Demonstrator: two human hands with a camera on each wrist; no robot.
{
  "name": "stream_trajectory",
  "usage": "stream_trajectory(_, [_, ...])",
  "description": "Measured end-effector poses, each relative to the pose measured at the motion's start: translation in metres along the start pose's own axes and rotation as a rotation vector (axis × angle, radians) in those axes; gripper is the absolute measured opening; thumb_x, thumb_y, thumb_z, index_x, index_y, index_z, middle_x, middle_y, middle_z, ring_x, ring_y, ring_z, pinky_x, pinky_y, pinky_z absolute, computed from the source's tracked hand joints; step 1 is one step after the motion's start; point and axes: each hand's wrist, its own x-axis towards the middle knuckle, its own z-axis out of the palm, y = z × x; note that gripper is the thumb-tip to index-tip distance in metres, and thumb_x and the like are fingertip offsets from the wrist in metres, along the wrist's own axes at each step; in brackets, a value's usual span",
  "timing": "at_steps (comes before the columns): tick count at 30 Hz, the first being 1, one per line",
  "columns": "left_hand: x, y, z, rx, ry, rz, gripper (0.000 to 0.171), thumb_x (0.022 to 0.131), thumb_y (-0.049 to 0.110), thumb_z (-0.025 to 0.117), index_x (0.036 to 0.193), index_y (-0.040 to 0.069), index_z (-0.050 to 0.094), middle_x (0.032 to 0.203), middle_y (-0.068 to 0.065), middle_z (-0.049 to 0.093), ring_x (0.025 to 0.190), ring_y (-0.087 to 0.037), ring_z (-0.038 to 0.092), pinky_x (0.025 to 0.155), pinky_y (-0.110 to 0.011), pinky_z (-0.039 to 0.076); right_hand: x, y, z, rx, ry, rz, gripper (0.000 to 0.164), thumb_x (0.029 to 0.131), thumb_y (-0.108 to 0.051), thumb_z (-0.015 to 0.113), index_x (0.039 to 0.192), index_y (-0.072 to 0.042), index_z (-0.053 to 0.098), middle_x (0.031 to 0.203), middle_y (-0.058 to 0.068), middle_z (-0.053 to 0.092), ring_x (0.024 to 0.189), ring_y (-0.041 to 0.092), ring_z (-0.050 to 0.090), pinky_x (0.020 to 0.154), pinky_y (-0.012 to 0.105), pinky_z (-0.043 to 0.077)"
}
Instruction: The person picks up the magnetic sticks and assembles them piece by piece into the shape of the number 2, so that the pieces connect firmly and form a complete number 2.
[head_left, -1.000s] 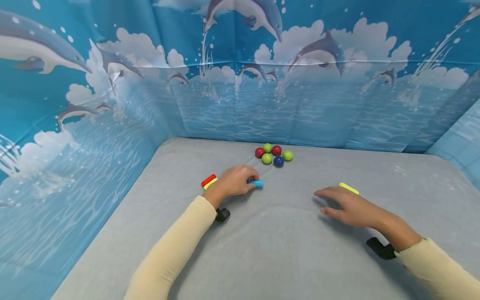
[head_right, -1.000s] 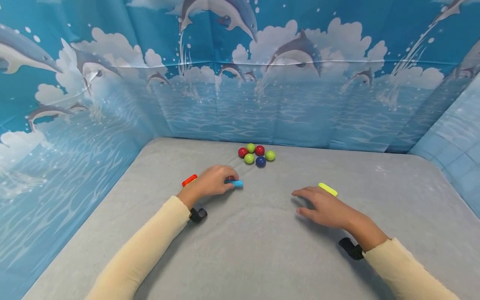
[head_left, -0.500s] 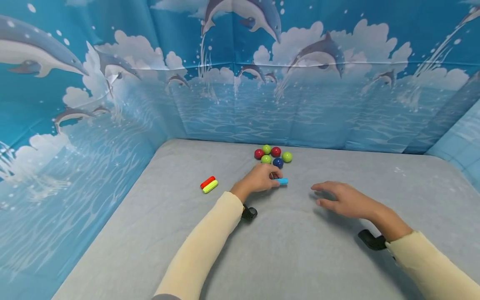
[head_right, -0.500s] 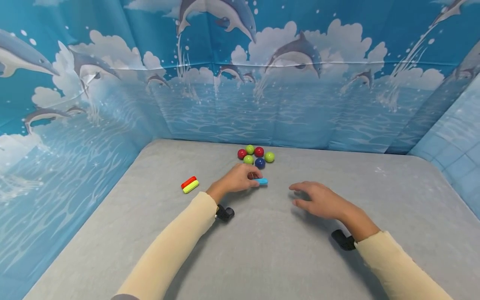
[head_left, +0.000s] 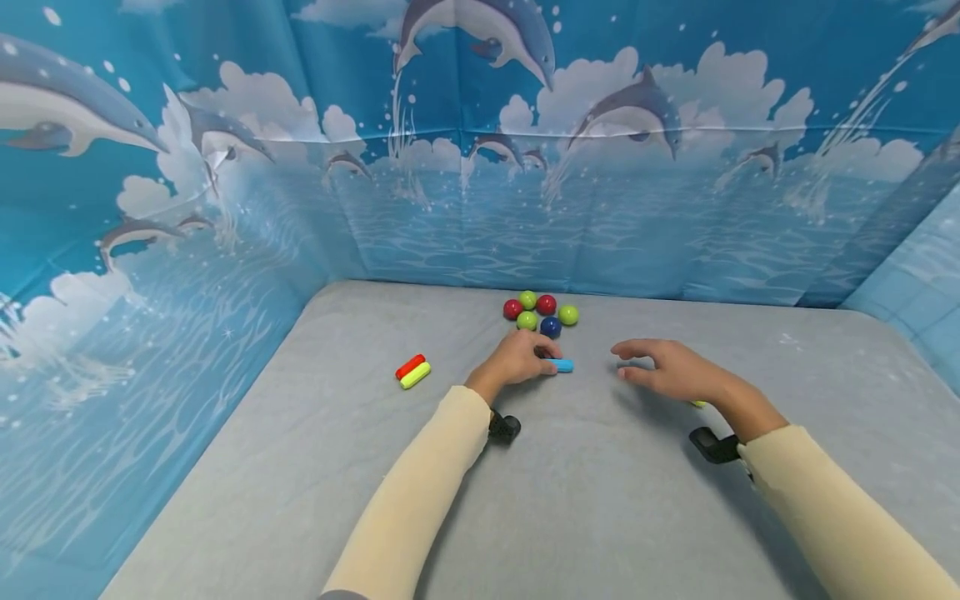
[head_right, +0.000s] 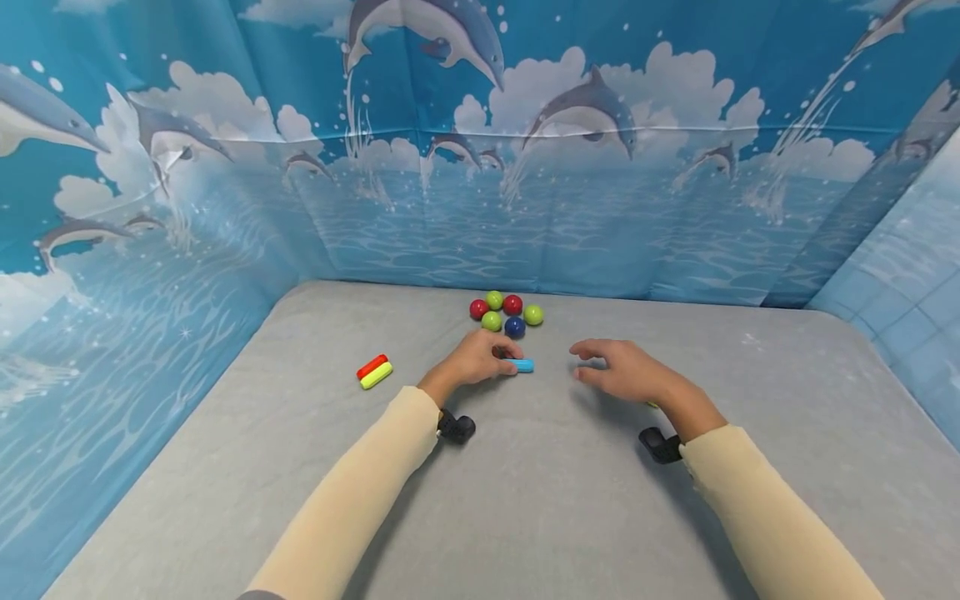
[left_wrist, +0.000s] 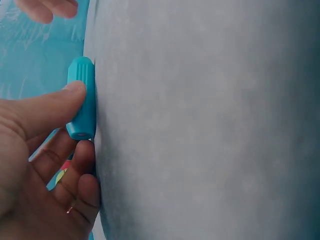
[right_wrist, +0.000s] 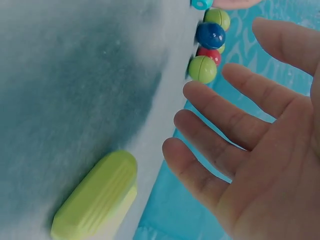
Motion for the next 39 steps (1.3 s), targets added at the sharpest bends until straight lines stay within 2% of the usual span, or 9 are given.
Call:
stream_trajectory(6, [0.003,0.002,0.005,-0.026,0.000,-0.032,0.016,0.090,0.021,0.074,0.105,0.020,0.077,0.110,0.005,0.074,0.097,-0.010,0.060,0.078,-0.021,0.048,0.014,0.005,-0.002,0.003,-0.018,0.031,0.048,0.101,-0.025,0.056,0.139,0.004,0.052,0.136,0.026,0.059,0.125,0.044,0.055,0.100,0.061,0.045])
stream_trajectory(11, [0.008,0.002,0.007,-0.051,-0.001,-0.040,0.015,0.089,0.022,0.076,0.104,0.021,0.077,0.108,0.005,0.074,0.099,-0.011,0.062,0.079,-0.022,0.050,0.038,0.011,-0.005,0.010,0.017,0.070,0.047,0.100,-0.021,0.056,0.140,0.004,0.051,0.140,0.027,0.055,0.121,0.043,0.058,0.097,0.057,0.049])
stream_trajectory(18, [0.015,0.003,0.001,-0.154,0.007,-0.090,0.015,0.086,0.019,0.079,0.101,0.019,0.079,0.106,0.002,0.075,0.095,-0.012,0.061,0.074,-0.022,0.048,0.082,0.016,-0.010,0.110,0.121,0.215,0.039,0.100,-0.016,0.052,0.136,0.000,0.052,0.146,0.024,0.048,0.129,0.044,0.053,0.101,0.057,0.047])
stream_trajectory(24, [0.016,0.003,0.001,-0.188,-0.010,-0.108,0.017,0.085,0.018,0.079,0.102,0.017,0.079,0.108,-0.001,0.075,0.097,-0.014,0.063,0.075,-0.022,0.049,0.102,0.015,-0.005,0.172,0.141,0.282,0.031,0.098,-0.011,0.053,0.128,-0.002,0.051,0.143,0.023,0.047,0.123,0.041,0.055,0.094,0.052,0.048])
stream_trajectory(30, [0.013,-0.003,0.004,-0.206,-0.033,-0.140,0.017,0.085,0.018,0.079,0.102,0.017,0.079,0.108,0.000,0.076,0.101,-0.014,0.065,0.081,-0.024,0.051,0.113,0.011,0.009,0.150,0.153,0.244,0.032,0.095,-0.002,0.047,0.127,-0.004,0.052,0.147,0.022,0.045,0.113,0.038,0.056,0.091,0.050,0.048])
stream_trajectory(34, [0.013,-0.006,0.002,-0.214,-0.025,-0.130,0.017,0.085,0.018,0.079,0.103,0.017,0.079,0.109,0.000,0.076,0.104,-0.015,0.066,0.083,-0.025,0.052,0.121,0.009,0.013,0.083,0.140,0.191,0.044,0.094,0.001,0.046,0.136,-0.008,0.052,0.151,0.021,0.044,0.127,0.040,0.049,0.103,0.057,0.043])
stream_trajectory(37, [0.012,-0.008,0.000,-0.200,-0.024,-0.131,0.017,0.085,0.019,0.079,0.102,0.018,0.079,0.109,0.001,0.076,0.105,-0.015,0.065,0.083,-0.025,0.051,0.125,0.008,0.016,0.001,0.113,0.140,0.048,0.094,0.000,0.052,0.141,-0.009,0.053,0.146,0.022,0.049,0.136,0.043,0.044,0.110,0.061,0.037])
stream_trajectory(39, [0.013,-0.007,0.000,-0.197,-0.025,-0.130,0.017,0.085,0.019,0.079,0.102,0.018,0.079,0.108,0.001,0.076,0.104,-0.014,0.064,0.082,-0.025,0.051,0.124,0.010,0.016,-0.028,0.116,0.118,0.046,0.093,-0.002,0.058,0.139,-0.007,0.055,0.141,0.023,0.053,0.134,0.043,0.046,0.110,0.061,0.037])
